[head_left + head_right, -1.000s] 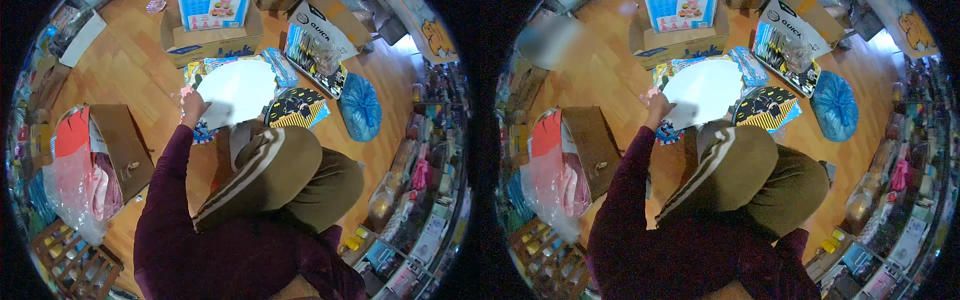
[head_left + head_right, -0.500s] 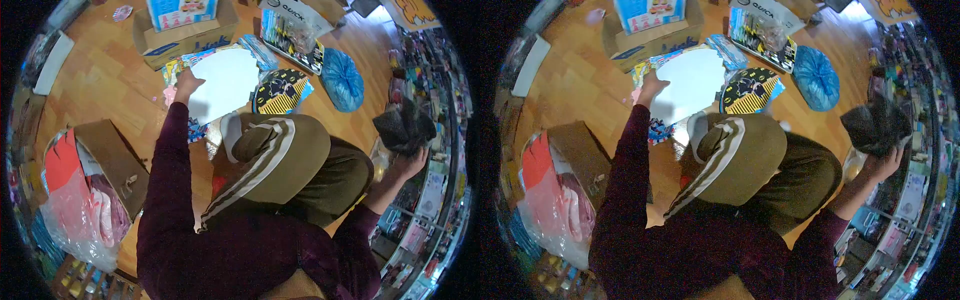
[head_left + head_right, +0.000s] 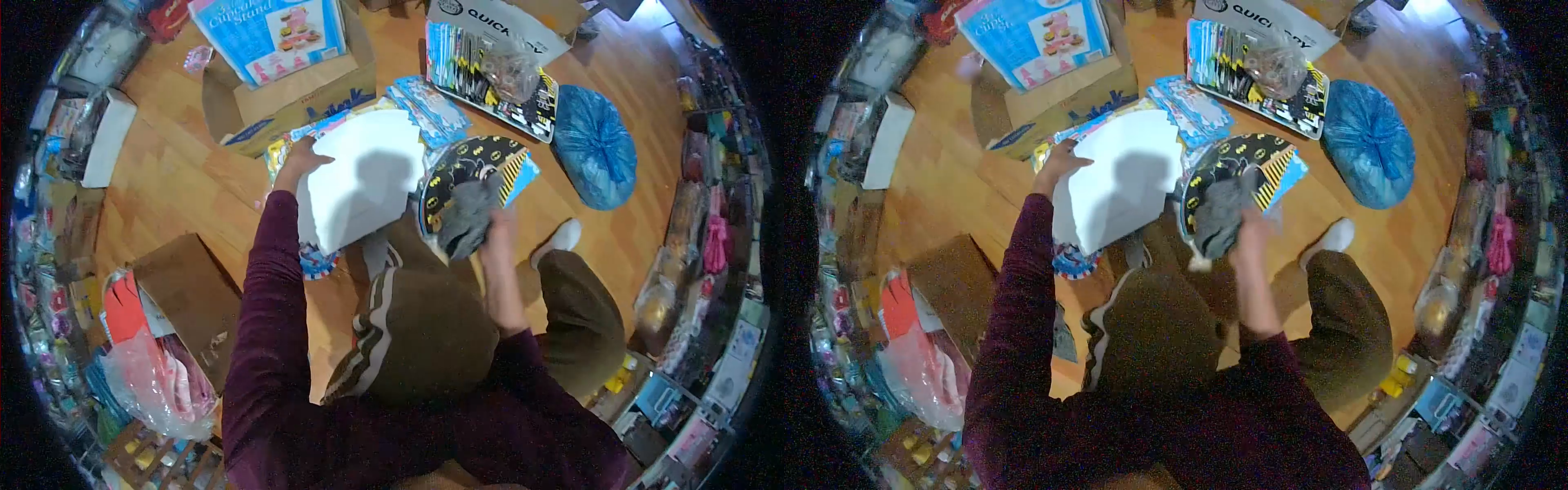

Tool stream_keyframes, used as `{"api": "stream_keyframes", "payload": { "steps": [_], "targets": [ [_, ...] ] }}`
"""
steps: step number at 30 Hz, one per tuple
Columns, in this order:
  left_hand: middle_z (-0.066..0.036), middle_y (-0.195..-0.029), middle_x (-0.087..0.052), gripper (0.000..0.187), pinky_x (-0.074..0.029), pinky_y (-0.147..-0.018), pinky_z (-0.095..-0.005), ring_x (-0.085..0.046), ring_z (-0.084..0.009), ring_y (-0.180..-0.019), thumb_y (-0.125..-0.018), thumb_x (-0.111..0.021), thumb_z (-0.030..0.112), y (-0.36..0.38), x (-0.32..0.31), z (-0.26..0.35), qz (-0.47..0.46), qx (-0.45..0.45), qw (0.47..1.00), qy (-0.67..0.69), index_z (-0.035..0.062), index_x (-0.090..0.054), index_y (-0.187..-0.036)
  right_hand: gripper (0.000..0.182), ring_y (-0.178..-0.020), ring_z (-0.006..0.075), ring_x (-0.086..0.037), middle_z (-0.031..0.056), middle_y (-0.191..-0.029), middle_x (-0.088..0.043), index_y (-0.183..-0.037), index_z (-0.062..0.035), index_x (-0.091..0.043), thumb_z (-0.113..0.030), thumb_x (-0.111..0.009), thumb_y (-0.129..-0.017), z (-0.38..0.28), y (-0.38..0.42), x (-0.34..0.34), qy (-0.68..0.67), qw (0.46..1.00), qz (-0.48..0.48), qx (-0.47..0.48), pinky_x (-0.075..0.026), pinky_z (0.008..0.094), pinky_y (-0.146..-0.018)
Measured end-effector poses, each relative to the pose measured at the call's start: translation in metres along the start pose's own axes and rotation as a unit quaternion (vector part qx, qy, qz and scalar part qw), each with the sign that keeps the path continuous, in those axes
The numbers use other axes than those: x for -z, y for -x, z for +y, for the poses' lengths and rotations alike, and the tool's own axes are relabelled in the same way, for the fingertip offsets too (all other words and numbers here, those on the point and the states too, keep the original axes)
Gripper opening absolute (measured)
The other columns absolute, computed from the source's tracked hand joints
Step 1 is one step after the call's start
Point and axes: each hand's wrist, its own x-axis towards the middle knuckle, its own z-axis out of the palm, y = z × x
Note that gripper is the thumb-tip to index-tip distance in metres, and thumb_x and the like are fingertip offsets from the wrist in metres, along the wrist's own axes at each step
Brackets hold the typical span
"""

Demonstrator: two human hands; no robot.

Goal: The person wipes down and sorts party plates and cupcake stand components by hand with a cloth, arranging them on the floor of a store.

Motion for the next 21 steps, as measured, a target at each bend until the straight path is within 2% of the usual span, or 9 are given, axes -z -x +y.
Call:
{"api": "stream_keyframes", "payload": {
  "steps": [2, 3, 4, 7, 8, 11, 13, 16, 21],
  "targets": [
    [-0.021, -0.118, -0.043, 0.081, -0.032, -0.094, -0.0329, -0.04, -0.0311, -0.111, -0.054, -0.072, 0.037, -0.004, 0.009, 0.009, -0.048, 0.001, 0.998, -0.04, -0.005, -0.04, -0.116, 0.029, -0.086, 0.0194, -0.052, 0.0115, -0.095, -0.054, -0.103, 0.001, -0.049, -0.018, -0.04, -0.083, 0.06, -0.02, 0.007, 0.034, 0.989, 0.037, -0.139, -0.041, 0.0314, -0.079],
    [-0.022, -0.119, -0.042, 0.079, -0.031, -0.095, -0.0343, -0.038, -0.0317, -0.112, -0.057, -0.07, 0.04, -0.014, -0.002, -0.008, -0.05, -0.005, 0.993, -0.104, -0.0055, -0.041, -0.114, 0.033, -0.092, 0.0246, -0.051, 0.0159, -0.102, -0.053, -0.104, 0.0035, -0.048, -0.019, -0.037, -0.083, 0.093, -0.026, 0.018, 0.121, 0.988, 0.047, -0.083, -0.04, 0.0367, -0.081],
    [-0.021, -0.12, -0.041, 0.08, -0.029, -0.096, -0.0354, -0.037, -0.0321, -0.114, -0.057, -0.068, 0.043, -0.008, 0.006, 0.001, -0.075, 0.018, 0.993, -0.095, -0.0051, -0.041, -0.115, 0.032, -0.087, 0.0223, -0.051, 0.0131, -0.096, -0.054, -0.104, 0.0025, -0.048, -0.019, -0.037, -0.084, 0.052, 0.023, -0.036, -0.118, 0.982, -0.099, -0.109, -0.04, 0.0344, -0.079],
    [-0.019, -0.128, -0.031, 0.085, -0.027, -0.098, -0.0353, -0.033, -0.0296, -0.118, -0.057, -0.069, 0.044, -0.003, 0.009, 0.014, -0.112, 0.02, 0.984, -0.135, -0.0048, -0.037, -0.119, 0.036, -0.078, 0.0188, -0.047, 0.007, -0.084, -0.051, -0.098, -0.0008, -0.051, -0.032, -0.044, -0.083, 0.109, -0.023, -0.013, 0.249, 0.956, -0.154, 0.016, -0.039, 0.0315, -0.073],
    [-0.017, -0.131, -0.028, 0.084, -0.027, -0.098, -0.0347, -0.032, -0.0284, -0.118, -0.056, -0.07, 0.041, -0.024, -0.019, -0.03, -0.058, -0.034, 0.997, -0.044, -0.004, -0.037, -0.119, 0.044, -0.079, 0.0182, -0.048, 0.008, -0.086, -0.053, -0.095, 0.0008, -0.051, -0.04, -0.047, -0.08, 0.074, 0.008, -0.052, -0.044, 0.954, -0.085, -0.284, -0.039, 0.0316, -0.072],
    [-0.017, -0.123, -0.039, 0.077, -0.033, -0.093, -0.0322, -0.039, -0.0279, -0.112, -0.054, -0.073, 0.033, -0.004, -0.009, 0.003, -0.077, -0.011, 0.995, -0.069, -0.0038, -0.042, -0.115, 0.05, -0.08, 0.0177, -0.049, 0.0119, -0.089, -0.053, -0.095, 0.0064, -0.051, -0.041, -0.049, -0.079, 0.14, -0.049, -0.04, 0.299, 0.944, -0.133, 0.05, -0.04, 0.0328, -0.071],
    [-0.016, -0.116, -0.046, 0.073, -0.036, -0.09, -0.0319, -0.044, -0.0276, -0.107, -0.054, -0.074, 0.03, 0.008, -0.014, 0.013, -0.076, -0.014, 0.996, -0.039, -0.003, -0.045, -0.112, 0.054, -0.084, 0.0181, -0.049, 0.0153, -0.091, -0.053, -0.096, 0.0117, -0.049, -0.039, -0.051, -0.078, 0.126, -0.057, -0.059, 0.296, 0.937, -0.133, -0.129, -0.04, 0.0326, -0.071],
    [-0.016, -0.096, -0.055, 0.056, -0.042, -0.08, -0.0338, -0.052, -0.0271, -0.092, -0.051, -0.075, 0.027, 0.032, -0.027, 0.027, 0.006, -0.086, 0.996, 0.032, 0.0012, -0.056, -0.097, 0.058, -0.09, 0.0223, -0.048, 0.017, -0.094, -0.053, -0.101, 0.0131, -0.047, -0.039, -0.053, -0.076, 0.178, -0.085, -0.054, 0.274, 0.948, -0.104, -0.126, -0.039, 0.0335, -0.075],
    [-0.016, -0.095, -0.055, 0.051, -0.04, -0.081, -0.0335, -0.051, -0.0284, -0.09, -0.053, -0.074, 0.017, 0.073, -0.013, 0.072, 0.083, -0.11, 0.99, 0.006, 0.0011, -0.054, -0.097, 0.066, -0.085, 0.0292, -0.051, 0.0222, -0.104, -0.047, -0.11, 0.015, -0.035, -0.034, -0.056, -0.071, 0.102, -0.033, -0.065, 0.239, 0.961, -0.066, -0.125, -0.042, 0.0342, -0.073]
  ]
}}
